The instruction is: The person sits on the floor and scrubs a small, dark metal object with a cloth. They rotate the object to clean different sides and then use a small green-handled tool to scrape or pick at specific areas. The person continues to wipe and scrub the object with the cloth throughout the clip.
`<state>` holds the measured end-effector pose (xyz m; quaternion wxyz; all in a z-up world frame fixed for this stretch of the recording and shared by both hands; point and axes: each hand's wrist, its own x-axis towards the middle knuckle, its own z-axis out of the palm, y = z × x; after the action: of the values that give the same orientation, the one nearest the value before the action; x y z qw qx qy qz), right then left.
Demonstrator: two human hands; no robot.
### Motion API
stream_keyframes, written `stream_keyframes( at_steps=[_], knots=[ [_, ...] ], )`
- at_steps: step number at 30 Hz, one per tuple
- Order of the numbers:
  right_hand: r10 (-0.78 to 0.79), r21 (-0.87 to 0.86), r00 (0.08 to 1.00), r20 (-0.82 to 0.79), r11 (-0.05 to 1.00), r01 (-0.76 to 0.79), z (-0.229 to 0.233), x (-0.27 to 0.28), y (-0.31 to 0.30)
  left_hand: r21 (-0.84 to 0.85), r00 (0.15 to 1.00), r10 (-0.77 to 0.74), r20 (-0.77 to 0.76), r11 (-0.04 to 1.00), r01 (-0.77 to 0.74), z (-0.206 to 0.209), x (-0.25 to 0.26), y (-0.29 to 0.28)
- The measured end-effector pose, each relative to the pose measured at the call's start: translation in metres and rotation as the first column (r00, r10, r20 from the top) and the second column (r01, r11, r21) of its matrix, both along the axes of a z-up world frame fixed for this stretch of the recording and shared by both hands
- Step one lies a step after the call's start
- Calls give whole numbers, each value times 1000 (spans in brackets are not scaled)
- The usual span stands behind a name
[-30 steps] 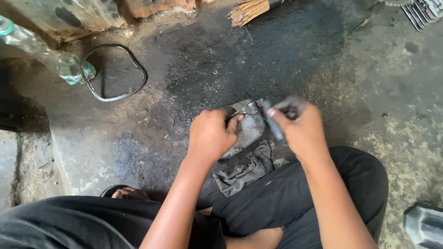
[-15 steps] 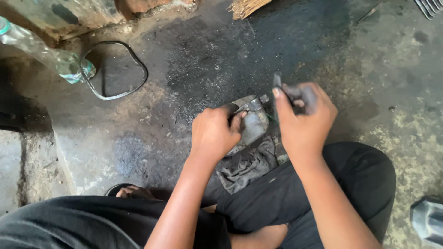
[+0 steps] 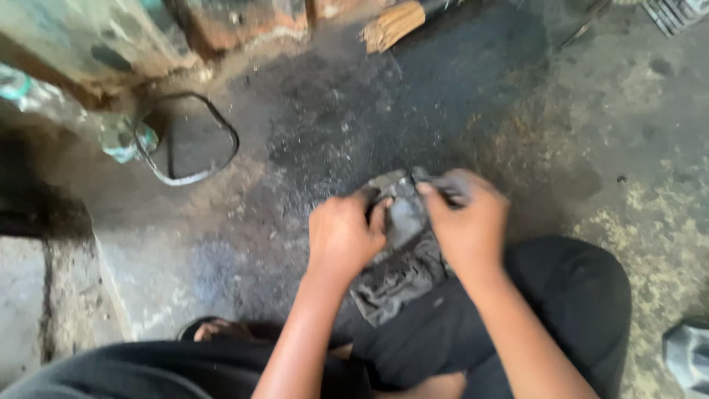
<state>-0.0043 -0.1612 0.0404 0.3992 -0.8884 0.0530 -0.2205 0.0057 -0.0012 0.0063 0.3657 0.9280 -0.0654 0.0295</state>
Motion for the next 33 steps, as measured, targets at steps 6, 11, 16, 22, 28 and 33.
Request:
stream_keyframes(
  at_steps=[6, 11, 16, 22, 28, 33],
  knots=[
    [-12, 109, 994, 109, 994, 0, 15, -4, -19, -16, 998, -13, -69, 1000, 12, -2, -1, 1],
    [117, -291, 982, 147, 954, -70, -16, 5, -2, -12, 999, -17, -44, 1000, 16, 0, 0, -2],
    [48, -90, 986, 159, 995, -34, 6, -3, -20, -14, 999, -18, -51, 1000, 17, -2, -3, -3],
    [226, -187, 974, -32, 956, -228, -14, 9, -12, 1, 1000, -8, -21, 1000, 8, -7, -3, -1],
    [152, -118, 984, -89, 980, -162, -18, 8, -13, -68, 999, -19, -49, 998, 16, 0, -4, -2],
    [114, 57, 991, -69, 992, -110, -38, 13, -16, -7, 999, -22, -40, 1000, 21, -3, -7, -6]
  ],
)
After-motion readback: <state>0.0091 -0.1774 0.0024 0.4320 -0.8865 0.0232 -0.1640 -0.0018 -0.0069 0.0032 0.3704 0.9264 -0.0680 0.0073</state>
